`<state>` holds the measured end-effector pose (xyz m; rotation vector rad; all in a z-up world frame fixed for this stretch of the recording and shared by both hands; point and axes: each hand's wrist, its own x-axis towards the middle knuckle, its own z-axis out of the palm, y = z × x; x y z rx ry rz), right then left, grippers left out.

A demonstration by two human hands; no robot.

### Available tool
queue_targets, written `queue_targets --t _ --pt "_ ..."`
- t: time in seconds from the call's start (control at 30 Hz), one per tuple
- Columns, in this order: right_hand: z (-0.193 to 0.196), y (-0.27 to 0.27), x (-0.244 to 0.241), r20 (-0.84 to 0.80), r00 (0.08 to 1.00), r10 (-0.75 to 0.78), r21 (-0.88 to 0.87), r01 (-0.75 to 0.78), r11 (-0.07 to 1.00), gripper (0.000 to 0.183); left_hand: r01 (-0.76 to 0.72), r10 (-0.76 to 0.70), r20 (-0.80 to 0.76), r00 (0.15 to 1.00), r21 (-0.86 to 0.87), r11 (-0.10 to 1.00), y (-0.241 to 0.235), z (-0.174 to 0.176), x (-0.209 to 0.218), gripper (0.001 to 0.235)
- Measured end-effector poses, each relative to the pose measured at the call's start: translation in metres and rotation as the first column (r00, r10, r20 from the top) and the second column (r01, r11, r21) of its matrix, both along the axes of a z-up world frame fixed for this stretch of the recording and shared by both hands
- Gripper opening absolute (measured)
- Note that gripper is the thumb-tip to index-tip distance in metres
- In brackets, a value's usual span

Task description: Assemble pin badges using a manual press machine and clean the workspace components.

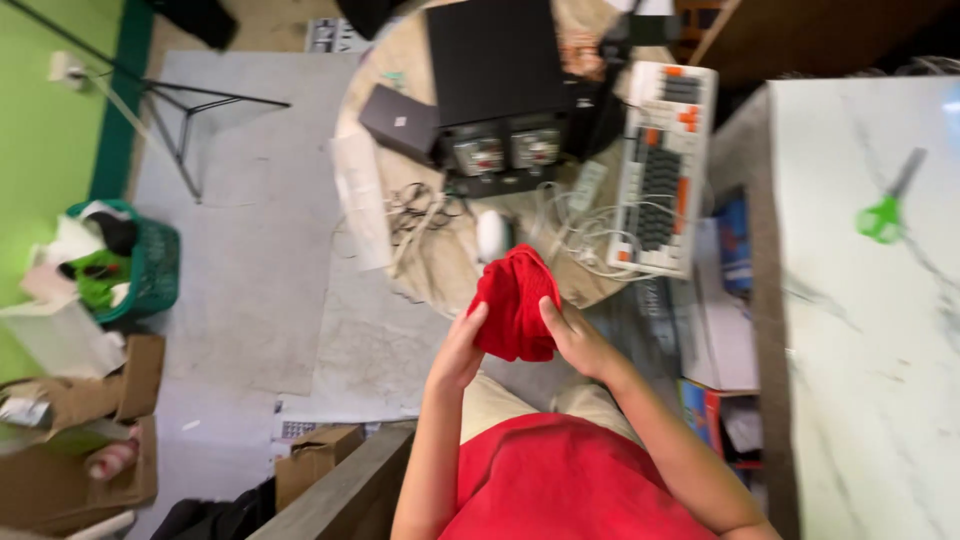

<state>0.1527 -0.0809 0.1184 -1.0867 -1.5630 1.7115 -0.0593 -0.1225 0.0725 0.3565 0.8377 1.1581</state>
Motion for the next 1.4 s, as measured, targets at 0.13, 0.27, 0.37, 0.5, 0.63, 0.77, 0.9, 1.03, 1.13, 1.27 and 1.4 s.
queue_targets --t 0.13,0.27,0.37,0.5,0.63,0.77,0.9,1.03,1.13,1.27,1.4 --pt "-0.008 0.008 -0.100 -0.158 0.986 0.047 -0.048 -0.056 0.997 0.069 -0.016 0.025 -0.171 0.985 0.056 0.998 -0.004 0.016 -0.089 0.056" --pt "-0.029 -0.001 -0.201 -0.146 0.989 0.032 -0.299 -0.075 0.951 0.062 -0.033 0.050 -0.237 0.970 0.075 0.997 -0.023 0.040 -0.184 0.055" --pt "-0.025 -0.002 -0.265 -0.165 0.977 0.137 -0.259 -0.177 0.949 0.062 -0.108 0.127 -0.264 0.956 0.085 0.991 -0.034 0.050 -0.247 0.052" --pt "0.002 0.003 -0.341 -0.214 0.952 0.218 -0.260 -0.271 0.927 0.056 -0.203 0.212 -0.268 0.940 0.063 0.977 -0.046 0.070 -0.312 0.052" --pt "-0.026 0.016 -0.398 -0.163 0.939 0.303 -0.207 -0.333 0.920 0.060 -0.296 0.306 -0.244 0.920 0.078 0.952 -0.053 0.046 -0.362 0.050" --pt "-0.036 0.038 -0.458 -0.106 0.920 0.377 -0.238 -0.392 0.889 0.059 -0.402 0.410 -0.223 0.884 0.081 0.912 -0.041 0.043 -0.410 0.051" --pt "-0.032 0.064 -0.517 -0.154 0.903 0.400 -0.288 -0.429 0.856 0.063 -0.415 0.423 -0.249 0.871 0.087 0.906 -0.014 0.033 -0.468 0.051" --pt "-0.047 0.100 -0.572 -0.142 0.927 0.347 -0.152 -0.367 0.918 0.056 -0.362 0.367 -0.291 0.883 0.074 0.929 0.034 0.047 -0.526 0.050" --pt "-0.052 0.124 -0.602 -0.154 0.940 0.304 -0.197 -0.331 0.923 0.062 -0.290 0.294 -0.324 0.899 0.060 0.955 0.066 0.045 -0.562 0.049" --pt "-0.019 0.163 -0.634 -0.160 0.971 0.177 -0.200 -0.207 0.958 0.050 -0.153 0.170 -0.413 0.895 0.073 0.985 0.122 0.051 -0.595 0.048" --pt "-0.021 0.200 -0.636 0.032 0.997 0.075 -0.116 -0.070 0.991 0.050 0.002 0.006 -0.502 0.865 0.015 1.000 0.178 0.023 -0.606 0.051"
